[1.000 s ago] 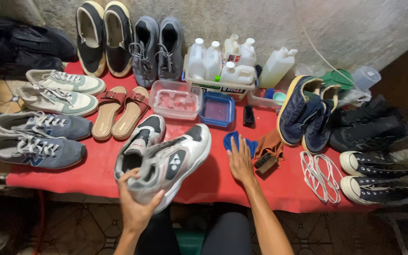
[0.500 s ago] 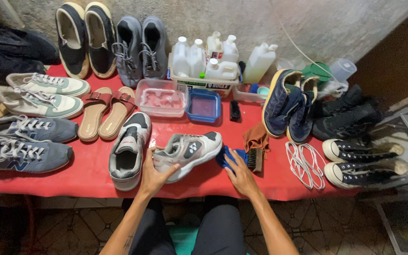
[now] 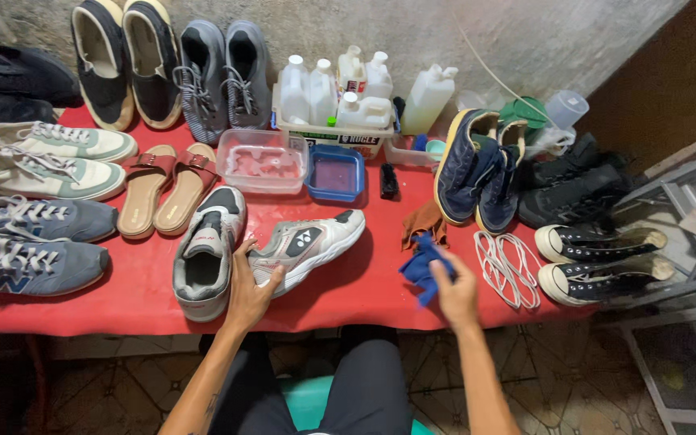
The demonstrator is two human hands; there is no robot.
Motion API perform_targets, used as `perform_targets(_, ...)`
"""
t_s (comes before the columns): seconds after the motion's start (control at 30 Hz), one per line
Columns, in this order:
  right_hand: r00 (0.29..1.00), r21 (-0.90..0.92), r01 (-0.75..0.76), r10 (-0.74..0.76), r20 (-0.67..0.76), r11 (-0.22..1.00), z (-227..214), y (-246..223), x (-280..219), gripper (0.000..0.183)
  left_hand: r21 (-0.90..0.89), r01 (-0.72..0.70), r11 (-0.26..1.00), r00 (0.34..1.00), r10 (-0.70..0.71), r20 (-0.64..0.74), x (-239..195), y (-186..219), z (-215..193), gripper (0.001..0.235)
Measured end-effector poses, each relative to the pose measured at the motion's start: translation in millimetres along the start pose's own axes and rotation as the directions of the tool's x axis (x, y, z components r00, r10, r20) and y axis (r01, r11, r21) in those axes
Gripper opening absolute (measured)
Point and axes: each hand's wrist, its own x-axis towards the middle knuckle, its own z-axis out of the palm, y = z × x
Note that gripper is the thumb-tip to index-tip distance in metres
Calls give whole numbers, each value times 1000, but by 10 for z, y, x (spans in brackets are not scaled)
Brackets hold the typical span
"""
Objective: The person cleans a white and grey sneaker by first wiping it with a brown cloth. They then use a brush to scrub the shoe's surface and finish by wiping it again with the cloth. The shoe is handled and turned over during the process.
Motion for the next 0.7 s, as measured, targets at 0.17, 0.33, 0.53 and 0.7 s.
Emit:
perform_targets(0.17, 953, 57, -133, 143, -269, 990, -314, -153, 109, 30, 26, -14, 1000, 999, 13, 45, -11, -205, 71, 65)
perform_targets(0.33, 943, -366, -170, 43, -330, 915, -491, 948, 211, 36, 72, -7, 997, 998, 3, 61, -15, -158, 65, 52)
perform_targets(0.53, 995, -690, -81, 20, -96, 719, -233, 1027, 25, 54, 107, -49, 993, 998, 44, 47, -25, -34, 59, 48)
perform_targets(0.7, 932, -673, 111, -311, -184, 731, -35, 706, 325, 31, 136, -146, 980, 989, 142, 37, 25, 74, 16, 54)
